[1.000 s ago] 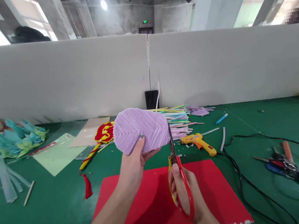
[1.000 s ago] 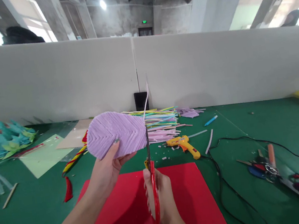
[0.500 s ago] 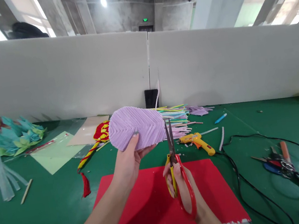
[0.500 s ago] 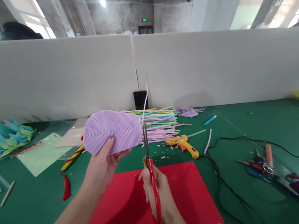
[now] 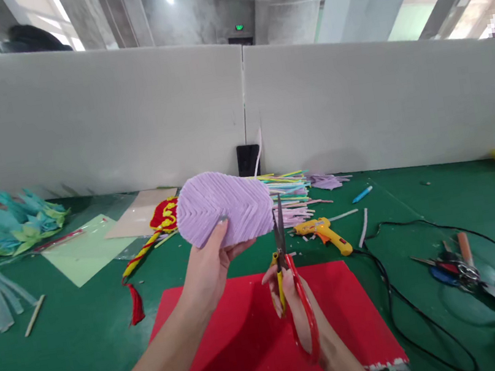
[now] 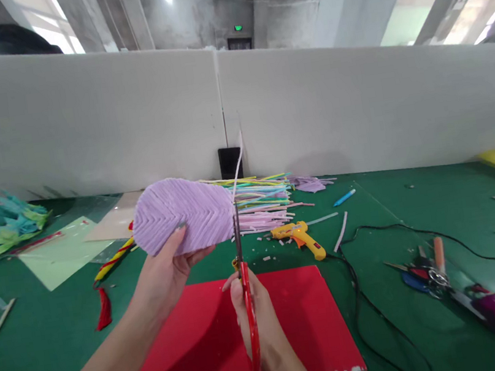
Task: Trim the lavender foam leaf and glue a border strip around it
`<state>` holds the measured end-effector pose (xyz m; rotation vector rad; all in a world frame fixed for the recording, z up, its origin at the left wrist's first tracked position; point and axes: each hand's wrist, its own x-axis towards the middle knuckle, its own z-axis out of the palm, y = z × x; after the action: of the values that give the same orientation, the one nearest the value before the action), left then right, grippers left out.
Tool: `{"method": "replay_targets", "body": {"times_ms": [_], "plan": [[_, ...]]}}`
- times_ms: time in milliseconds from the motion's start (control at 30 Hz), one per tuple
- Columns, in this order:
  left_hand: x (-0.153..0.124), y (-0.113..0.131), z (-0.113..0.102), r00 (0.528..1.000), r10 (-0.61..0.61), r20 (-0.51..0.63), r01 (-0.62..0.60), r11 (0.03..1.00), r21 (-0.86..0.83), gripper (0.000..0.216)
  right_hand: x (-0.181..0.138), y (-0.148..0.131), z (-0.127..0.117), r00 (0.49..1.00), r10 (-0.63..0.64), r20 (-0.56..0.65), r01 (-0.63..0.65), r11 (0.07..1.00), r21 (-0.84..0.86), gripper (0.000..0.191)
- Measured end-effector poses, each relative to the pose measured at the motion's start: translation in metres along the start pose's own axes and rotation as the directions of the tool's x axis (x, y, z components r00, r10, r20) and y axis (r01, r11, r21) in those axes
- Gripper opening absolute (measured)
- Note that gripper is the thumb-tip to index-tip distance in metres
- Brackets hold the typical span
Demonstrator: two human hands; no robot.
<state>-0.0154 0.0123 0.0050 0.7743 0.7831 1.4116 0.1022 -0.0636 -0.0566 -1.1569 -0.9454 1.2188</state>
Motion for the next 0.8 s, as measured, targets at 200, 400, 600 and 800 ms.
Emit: {"method": "replay_targets", "body": {"times_ms": [200,400,600,800], "plan": [[-0.0025,-0.0019,0.0007,1.0,0.003,0.009,-0.003,1.0,-0.017,0.027,-0.0021,-0.0017,0.0031,0.997,0.072,0.033,-0.073,0.997,0.021,0.052],[-0.0022,-0.003,0.0007,1.0,0.009,0.005,-0.009,1.0,-0.005,0.03,-0.004,-0.0022,0.0028,0.997,0.073,0.02,-0.073,0.997,0.018,0.053],[-0.0031,-0.0032,0.0013,1.0,0.002,0.019,-0.002,1.0,0.001,0.028,-0.0053,-0.0077,0.0041,0.997,0.07,-0.027,-0.07,0.997,0.011,0.054],[-0.004,-0.0033,0.0021,1.0,0.0,0.024,0.001,1.0,-0.02,0.028,-0.0056,-0.0097,0.0023,0.993,0.119,-0.016,-0.119,0.993,-0.012,0.054]]}}
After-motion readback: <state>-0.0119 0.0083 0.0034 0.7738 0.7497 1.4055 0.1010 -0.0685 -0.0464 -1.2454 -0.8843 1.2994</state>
